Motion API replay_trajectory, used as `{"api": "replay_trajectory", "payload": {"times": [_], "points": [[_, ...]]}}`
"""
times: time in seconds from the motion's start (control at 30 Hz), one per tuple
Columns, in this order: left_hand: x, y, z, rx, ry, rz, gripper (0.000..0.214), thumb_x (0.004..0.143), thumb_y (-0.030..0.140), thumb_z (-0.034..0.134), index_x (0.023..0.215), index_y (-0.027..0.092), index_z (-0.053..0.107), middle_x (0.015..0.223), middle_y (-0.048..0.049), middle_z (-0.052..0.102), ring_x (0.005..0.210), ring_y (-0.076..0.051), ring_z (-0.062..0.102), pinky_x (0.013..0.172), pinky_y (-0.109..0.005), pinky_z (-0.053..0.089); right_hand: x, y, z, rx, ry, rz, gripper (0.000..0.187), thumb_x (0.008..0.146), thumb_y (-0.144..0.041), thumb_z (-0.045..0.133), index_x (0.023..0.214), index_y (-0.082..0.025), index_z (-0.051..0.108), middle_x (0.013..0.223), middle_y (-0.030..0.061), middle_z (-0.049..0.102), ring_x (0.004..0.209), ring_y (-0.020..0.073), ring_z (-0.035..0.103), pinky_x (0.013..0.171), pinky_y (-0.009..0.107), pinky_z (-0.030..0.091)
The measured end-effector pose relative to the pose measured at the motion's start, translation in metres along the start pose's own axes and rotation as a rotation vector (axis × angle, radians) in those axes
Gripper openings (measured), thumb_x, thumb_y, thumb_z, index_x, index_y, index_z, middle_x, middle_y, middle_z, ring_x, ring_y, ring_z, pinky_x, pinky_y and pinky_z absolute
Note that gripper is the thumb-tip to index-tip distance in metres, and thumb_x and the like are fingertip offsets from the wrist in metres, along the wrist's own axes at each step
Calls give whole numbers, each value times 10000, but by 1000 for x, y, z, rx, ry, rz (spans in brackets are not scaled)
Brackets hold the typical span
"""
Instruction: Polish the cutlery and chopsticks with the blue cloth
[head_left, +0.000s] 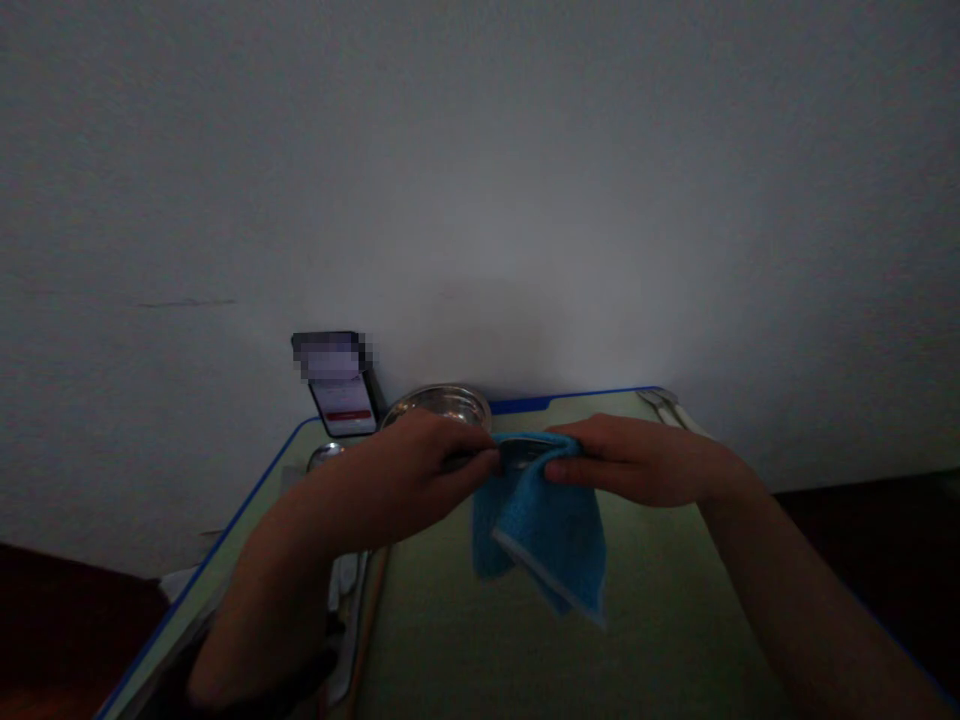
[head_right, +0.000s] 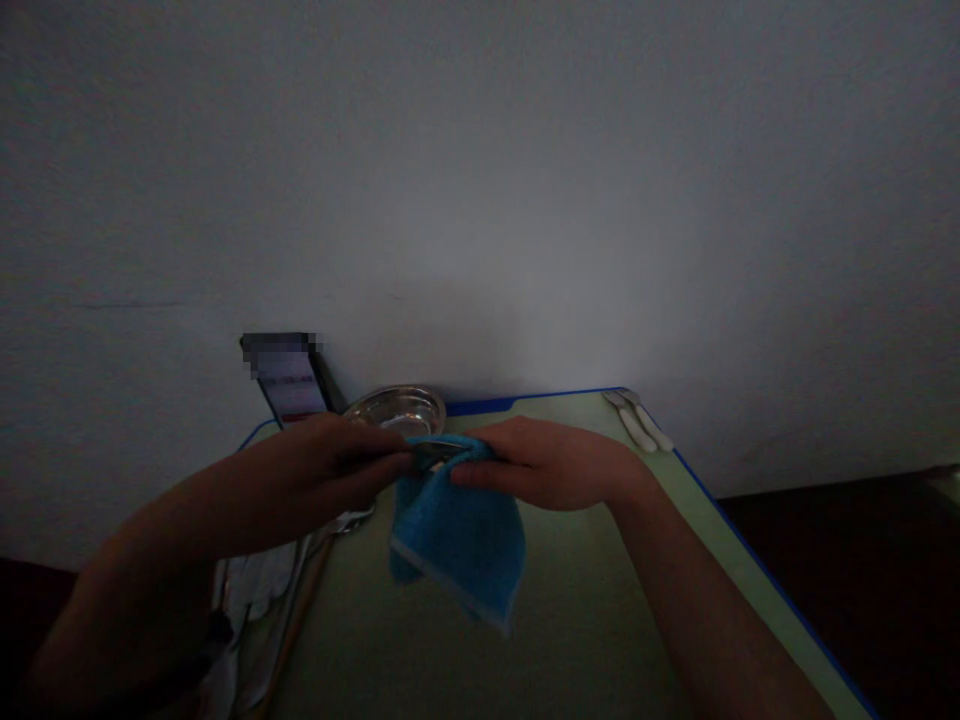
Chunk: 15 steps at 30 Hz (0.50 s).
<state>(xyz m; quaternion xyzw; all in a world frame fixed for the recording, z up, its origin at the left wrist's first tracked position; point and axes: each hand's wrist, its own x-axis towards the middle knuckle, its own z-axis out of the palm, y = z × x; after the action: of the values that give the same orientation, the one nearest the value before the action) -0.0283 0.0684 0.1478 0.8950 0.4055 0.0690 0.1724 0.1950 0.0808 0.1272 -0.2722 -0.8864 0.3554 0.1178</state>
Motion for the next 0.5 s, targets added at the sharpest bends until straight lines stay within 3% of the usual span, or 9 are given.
{"api": "replay_trajectory", "payload": {"times": [0.2, 0.37, 0.5], "points": [[-2, 2, -4, -28, 69, 25, 318, 898, 321, 347, 895, 168, 626, 704, 4, 620, 581, -98, 527, 562, -212, 377, -4, 2, -2, 109, 117, 37, 280, 882, -413, 367, 882, -178, 518, 735, -14, 505, 661, 96, 470, 593, 214, 398], [2, 5, -2, 42, 116, -5, 325, 898, 327, 332, 886, 166, 614, 736, -11, 627, 611, -110, 535, 583, -222, 388, -1, -5, 2, -100, 337, 109, 270, 866, -431, 400, 860, -179, 498, 718, -13, 528, 617, 94, 476, 569, 222, 361], [4, 8, -2, 119, 153, -26, 317, 894, 318, 334, 888, 168, 613, 727, -17, 631, 612, -120, 541, 554, -225, 368, 5, -2, 8, -170, 425, 119, 235, 849, -409, 442, 822, -182, 496, 704, -17, 518, 615, 95, 468, 570, 229, 343]]}}
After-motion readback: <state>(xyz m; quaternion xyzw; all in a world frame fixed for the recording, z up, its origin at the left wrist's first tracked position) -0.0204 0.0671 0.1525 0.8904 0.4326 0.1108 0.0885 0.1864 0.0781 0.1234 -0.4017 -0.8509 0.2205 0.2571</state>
